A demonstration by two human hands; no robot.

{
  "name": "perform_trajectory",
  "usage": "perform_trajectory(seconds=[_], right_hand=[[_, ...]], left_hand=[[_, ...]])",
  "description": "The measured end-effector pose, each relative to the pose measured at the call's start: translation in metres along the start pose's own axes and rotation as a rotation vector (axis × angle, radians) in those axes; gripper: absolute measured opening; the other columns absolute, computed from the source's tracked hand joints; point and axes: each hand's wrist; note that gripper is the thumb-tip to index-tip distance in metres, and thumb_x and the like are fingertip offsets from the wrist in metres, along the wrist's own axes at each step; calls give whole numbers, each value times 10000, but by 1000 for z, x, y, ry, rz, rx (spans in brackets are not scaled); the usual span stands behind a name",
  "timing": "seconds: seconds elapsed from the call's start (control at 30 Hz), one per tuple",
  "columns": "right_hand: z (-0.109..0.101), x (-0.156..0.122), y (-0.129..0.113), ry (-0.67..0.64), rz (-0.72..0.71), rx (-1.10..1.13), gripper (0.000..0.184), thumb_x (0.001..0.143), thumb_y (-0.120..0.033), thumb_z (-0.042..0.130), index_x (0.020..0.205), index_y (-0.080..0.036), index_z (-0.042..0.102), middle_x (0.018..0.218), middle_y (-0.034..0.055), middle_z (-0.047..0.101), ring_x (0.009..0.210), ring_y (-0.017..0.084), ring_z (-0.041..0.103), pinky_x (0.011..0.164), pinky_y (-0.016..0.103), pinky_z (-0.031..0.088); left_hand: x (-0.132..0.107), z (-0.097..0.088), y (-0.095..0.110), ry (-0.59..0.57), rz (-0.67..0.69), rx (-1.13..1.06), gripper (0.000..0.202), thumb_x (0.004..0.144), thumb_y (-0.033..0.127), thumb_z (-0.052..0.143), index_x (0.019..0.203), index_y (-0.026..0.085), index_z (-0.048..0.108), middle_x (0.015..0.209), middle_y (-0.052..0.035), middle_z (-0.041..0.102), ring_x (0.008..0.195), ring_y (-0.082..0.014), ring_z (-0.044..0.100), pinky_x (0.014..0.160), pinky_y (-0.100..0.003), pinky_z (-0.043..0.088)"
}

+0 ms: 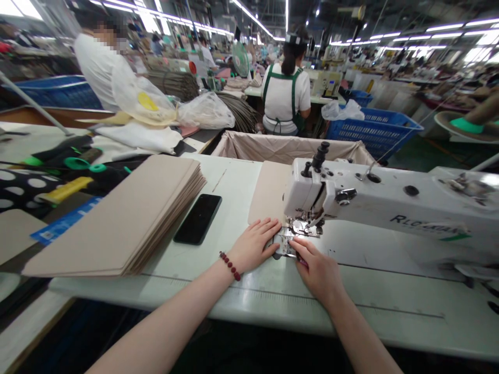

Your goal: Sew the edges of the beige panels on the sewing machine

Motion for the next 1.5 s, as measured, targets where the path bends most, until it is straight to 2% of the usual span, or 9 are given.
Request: perform_trajectory(seconds=[0.33,0.53,0.7,0.77,0.9,1.0,1.13,1.23,1.5], right_hand=[[-3,1,-3,14,6,-4,461,872,-207,506,1318,-323,524,1382,-13,531,1038,181,634,796,299,550],[-7,-1,-5,-1,33,-8,436,887,-224,485,1309,-324,531,1390,-17,523,1054,187,625,817,305,532],[-10,-3,-8,11,37,2,425,884,-214,487,1290,-327,544,1373,-23,539,1059,186,620,827,303,520],[-11,-2,-9,17,38,13,421,879,-201,490,1277,-320,554,1364,-19,548,1058,185,619,838,299,512],[-21,-9,-11,23,26,56,387,868,-188,502,1229,-303,583,1296,-9,598,1044,182,621,829,278,498],[-33,-33,-9,35,34,99,319,880,-208,493,1171,-274,606,1150,12,664,953,178,645,778,264,493],[-40,-88,-4,130,201,265,241,946,-333,407,958,-225,622,842,27,690,731,174,645,670,265,484],[-38,-128,-3,181,369,370,308,958,-440,380,814,-231,554,679,6,636,601,166,608,591,261,462],[-19,-190,-13,100,542,361,198,975,-418,369,988,-267,498,744,-16,639,643,185,640,563,272,434]], left_hand=[[-1,2,0,31,8,-6,537,959,415,452,1462,253,353,1510,-39,357,1397,-215,313,1161,-408,221],[0,4,2,77,-41,66,664,916,472,493,1474,158,315,1534,-105,295,1420,-261,253,1155,-429,210],[3,-8,4,155,-175,121,455,987,406,349,1347,152,468,1165,-120,658,1148,-236,583,1126,-454,234],[0,-13,3,192,-266,156,414,1007,341,280,1291,136,501,1016,-128,692,1033,-248,633,1065,-474,311],[-30,-12,3,195,-360,222,403,960,218,340,1319,90,473,1268,-232,561,1206,-343,514,1003,-540,359],[-71,-9,7,136,-359,241,480,893,50,297,1341,67,468,1400,-239,451,1301,-356,427,1026,-558,345],[-107,-7,25,9,-192,136,584,868,4,290,1415,175,404,1497,-101,370,1389,-250,327,1122,-484,291],[-100,-4,46,-64,-10,21,543,918,70,311,1428,242,379,1525,-31,328,1417,-188,270,1169,-443,225],[-49,-1,76,-36,92,-14,386,990,330,395,1360,250,472,1465,-57,417,1366,-236,346,1142,-480,246]])
Point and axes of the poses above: each hand's wrist, its own x-axis towards the middle knuckle, its own z-axis out of the palm, y = z × x
